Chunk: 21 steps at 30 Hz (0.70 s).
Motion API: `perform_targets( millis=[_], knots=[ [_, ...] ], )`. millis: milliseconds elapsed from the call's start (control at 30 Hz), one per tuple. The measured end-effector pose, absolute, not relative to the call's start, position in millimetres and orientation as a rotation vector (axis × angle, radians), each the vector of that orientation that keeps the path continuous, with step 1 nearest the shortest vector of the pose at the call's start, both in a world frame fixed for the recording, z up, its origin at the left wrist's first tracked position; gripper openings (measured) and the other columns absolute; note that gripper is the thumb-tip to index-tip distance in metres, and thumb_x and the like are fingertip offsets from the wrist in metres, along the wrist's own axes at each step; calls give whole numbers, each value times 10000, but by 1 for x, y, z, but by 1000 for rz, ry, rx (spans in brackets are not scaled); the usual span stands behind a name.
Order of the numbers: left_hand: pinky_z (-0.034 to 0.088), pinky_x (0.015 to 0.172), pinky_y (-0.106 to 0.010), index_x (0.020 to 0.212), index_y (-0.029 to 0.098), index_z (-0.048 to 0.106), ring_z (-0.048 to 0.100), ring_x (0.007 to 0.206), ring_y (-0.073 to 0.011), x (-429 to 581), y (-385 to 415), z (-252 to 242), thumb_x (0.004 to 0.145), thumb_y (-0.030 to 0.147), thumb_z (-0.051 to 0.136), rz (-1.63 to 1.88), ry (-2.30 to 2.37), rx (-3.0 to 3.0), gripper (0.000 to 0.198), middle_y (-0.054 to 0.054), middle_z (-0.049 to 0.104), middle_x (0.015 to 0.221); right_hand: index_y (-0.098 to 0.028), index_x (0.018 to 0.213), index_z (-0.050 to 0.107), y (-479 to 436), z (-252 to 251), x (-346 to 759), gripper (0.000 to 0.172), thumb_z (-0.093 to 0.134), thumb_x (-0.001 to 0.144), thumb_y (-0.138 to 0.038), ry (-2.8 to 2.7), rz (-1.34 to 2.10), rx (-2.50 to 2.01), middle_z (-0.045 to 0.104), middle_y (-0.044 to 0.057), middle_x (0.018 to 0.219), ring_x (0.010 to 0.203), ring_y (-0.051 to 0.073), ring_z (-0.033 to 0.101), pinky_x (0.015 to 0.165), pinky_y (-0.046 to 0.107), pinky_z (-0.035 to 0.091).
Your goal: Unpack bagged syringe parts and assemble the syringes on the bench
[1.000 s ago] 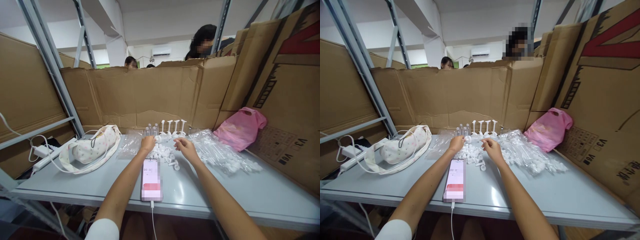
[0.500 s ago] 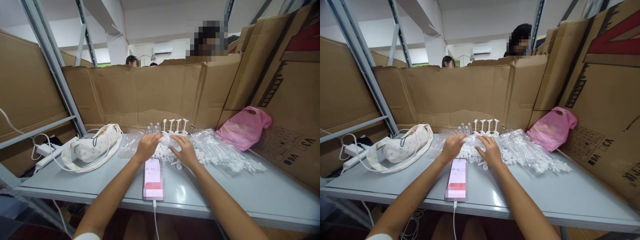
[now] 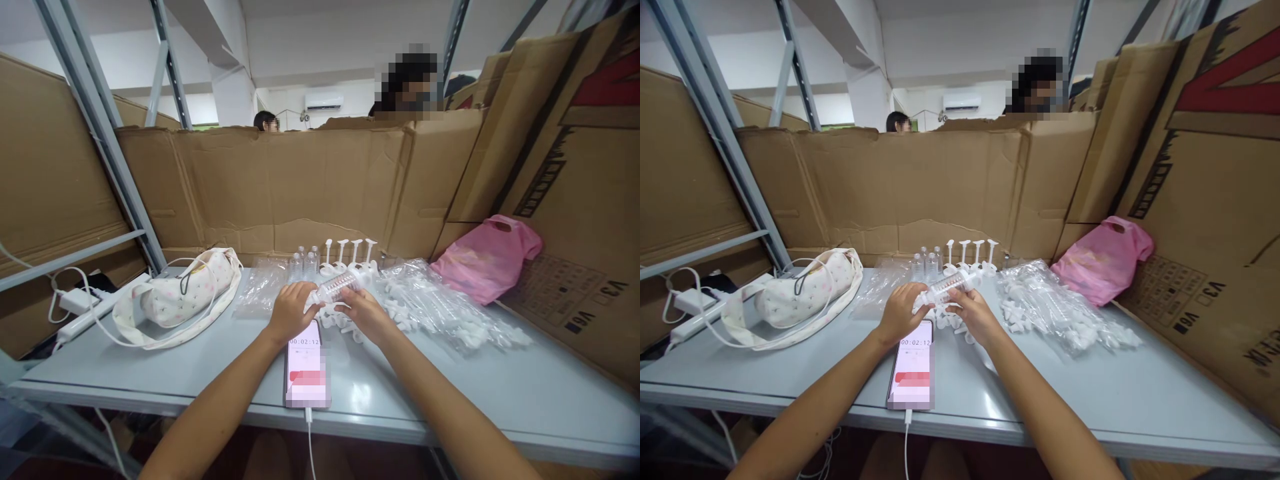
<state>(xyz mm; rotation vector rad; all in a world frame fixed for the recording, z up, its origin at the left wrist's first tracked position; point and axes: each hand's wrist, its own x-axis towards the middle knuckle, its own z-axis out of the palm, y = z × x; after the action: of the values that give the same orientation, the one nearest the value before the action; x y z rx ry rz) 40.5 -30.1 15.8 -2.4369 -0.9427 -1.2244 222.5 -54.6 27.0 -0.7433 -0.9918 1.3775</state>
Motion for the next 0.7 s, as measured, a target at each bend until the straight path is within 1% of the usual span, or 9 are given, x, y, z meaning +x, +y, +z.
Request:
perform_targets(
  millis=[67,167,233,300,400,467,600,700],
  knots=[
    [400,733,-327,1004,178,522,560,847,-197,39,-31,18,867,393,470,-1181,-937,-2393,260,-62,629,937,-197,790,607,-54,27,223,309,774,598,-373,-977,1412,-745,630,-4,756,700,135,603,607,252,466],
    [383,704,-314,975,183,531,546,818,-188,37,-33,20,887,354,438,-1114,-949,-2345,214,-55,623,922,-203,788,601,-52,27,223,335,734,626,-465,-918,1489,-701,620,-9,729,636,132,607,539,240,455],
    [374,697,-310,979,186,534,536,812,-185,37,-34,21,894,351,420,-1083,-961,-2338,218,-58,617,933,-204,777,602,-52,27,223,355,688,652,-525,-839,1508,-726,614,-12,695,571,124,594,475,230,437],
    [365,679,-307,961,182,537,524,778,-182,38,-35,20,898,369,402,-1045,-975,-2369,239,-57,609,888,-200,759,603,-51,27,223,342,676,667,-521,-769,1510,-783,607,-17,654,503,105,564,431,218,419],
    [349,643,-297,849,174,529,493,703,-176,42,-38,18,898,396,382,-1011,-1007,-2473,271,-41,570,748,-190,733,608,-51,26,224,283,698,675,-452,-749,1495,-794,607,-18,624,469,83,531,439,207,429],
    [344,637,-288,793,176,508,475,679,-171,43,-40,17,896,405,377,-1035,-1041,-2548,284,-30,539,696,-187,717,608,-51,25,223,264,706,676,-429,-782,1467,-758,604,-14,608,474,82,521,454,205,433],
    [336,627,-261,782,189,485,451,659,-154,42,-44,18,892,417,368,-1161,-1173,-2704,279,-4,496,674,-187,730,608,-51,22,221,281,702,678,-447,-849,1446,-698,593,-14,598,495,88,514,479,206,430],
    [308,581,-237,752,194,458,404,595,-126,39,-45,19,887,431,366,-1273,-1300,-2848,288,29,431,616,-190,742,597,-53,22,219,288,692,685,-456,-883,1452,-659,583,-22,606,521,89,517,519,208,439]
  ],
)
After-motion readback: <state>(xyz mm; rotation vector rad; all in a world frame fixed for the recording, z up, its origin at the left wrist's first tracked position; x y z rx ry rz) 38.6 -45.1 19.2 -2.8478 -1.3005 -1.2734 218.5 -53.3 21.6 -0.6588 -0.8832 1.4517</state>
